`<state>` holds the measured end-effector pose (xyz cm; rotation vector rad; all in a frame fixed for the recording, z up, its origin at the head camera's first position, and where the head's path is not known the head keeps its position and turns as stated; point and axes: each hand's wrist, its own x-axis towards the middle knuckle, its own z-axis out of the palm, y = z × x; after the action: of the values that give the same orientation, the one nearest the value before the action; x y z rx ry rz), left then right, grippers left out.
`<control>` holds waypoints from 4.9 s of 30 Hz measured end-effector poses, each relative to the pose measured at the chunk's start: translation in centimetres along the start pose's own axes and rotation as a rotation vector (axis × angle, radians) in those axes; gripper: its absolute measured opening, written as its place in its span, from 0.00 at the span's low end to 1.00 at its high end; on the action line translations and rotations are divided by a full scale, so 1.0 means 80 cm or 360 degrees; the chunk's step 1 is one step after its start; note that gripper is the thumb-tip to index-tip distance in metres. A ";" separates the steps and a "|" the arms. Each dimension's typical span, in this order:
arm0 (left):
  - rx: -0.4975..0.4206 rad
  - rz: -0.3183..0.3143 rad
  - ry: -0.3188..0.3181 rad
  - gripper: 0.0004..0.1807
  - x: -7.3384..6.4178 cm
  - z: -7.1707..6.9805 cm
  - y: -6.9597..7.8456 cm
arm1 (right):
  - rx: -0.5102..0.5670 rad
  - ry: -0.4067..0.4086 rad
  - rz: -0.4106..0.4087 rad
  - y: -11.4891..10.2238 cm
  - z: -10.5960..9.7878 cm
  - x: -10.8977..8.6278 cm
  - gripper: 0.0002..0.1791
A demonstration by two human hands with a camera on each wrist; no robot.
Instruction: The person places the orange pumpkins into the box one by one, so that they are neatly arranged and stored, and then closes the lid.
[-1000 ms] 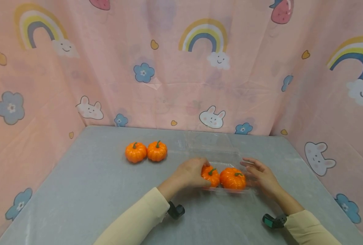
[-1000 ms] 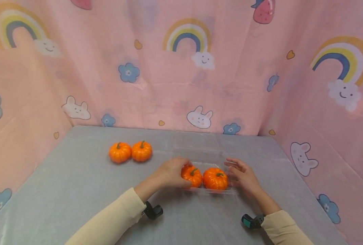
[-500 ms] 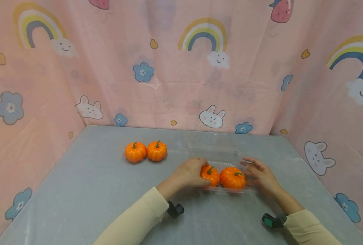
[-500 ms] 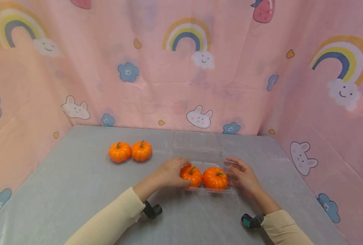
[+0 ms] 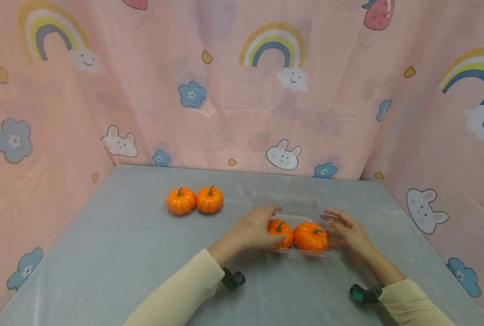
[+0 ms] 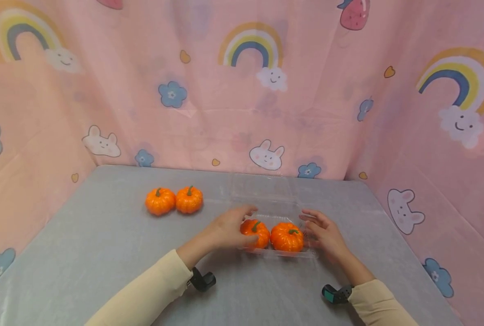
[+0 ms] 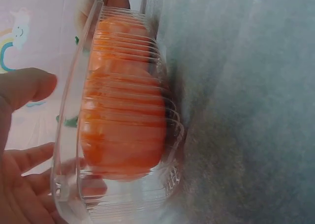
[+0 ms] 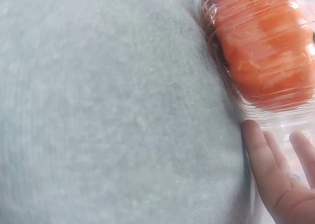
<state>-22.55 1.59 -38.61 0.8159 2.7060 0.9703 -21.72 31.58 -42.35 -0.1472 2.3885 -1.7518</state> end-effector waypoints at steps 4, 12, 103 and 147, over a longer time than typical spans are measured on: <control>-0.0139 0.0034 0.0046 0.34 -0.002 -0.004 0.003 | 0.0003 -0.0002 0.0001 0.000 0.000 0.000 0.30; -0.0132 0.0069 0.0144 0.30 -0.010 -0.019 0.010 | 0.0010 -0.0017 -0.0014 0.000 -0.001 0.000 0.30; -0.0111 -0.0548 0.0640 0.30 -0.110 -0.157 -0.221 | -0.0019 0.0025 0.0019 0.001 0.001 0.002 0.32; -0.0247 -0.0727 0.0627 0.30 -0.101 -0.140 -0.235 | -0.0004 0.0021 0.0015 0.004 0.000 0.004 0.32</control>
<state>-27.61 -20.93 -42.00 -0.0385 2.8768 1.3032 -22.03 31.61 -42.66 -0.1244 2.3968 -1.7513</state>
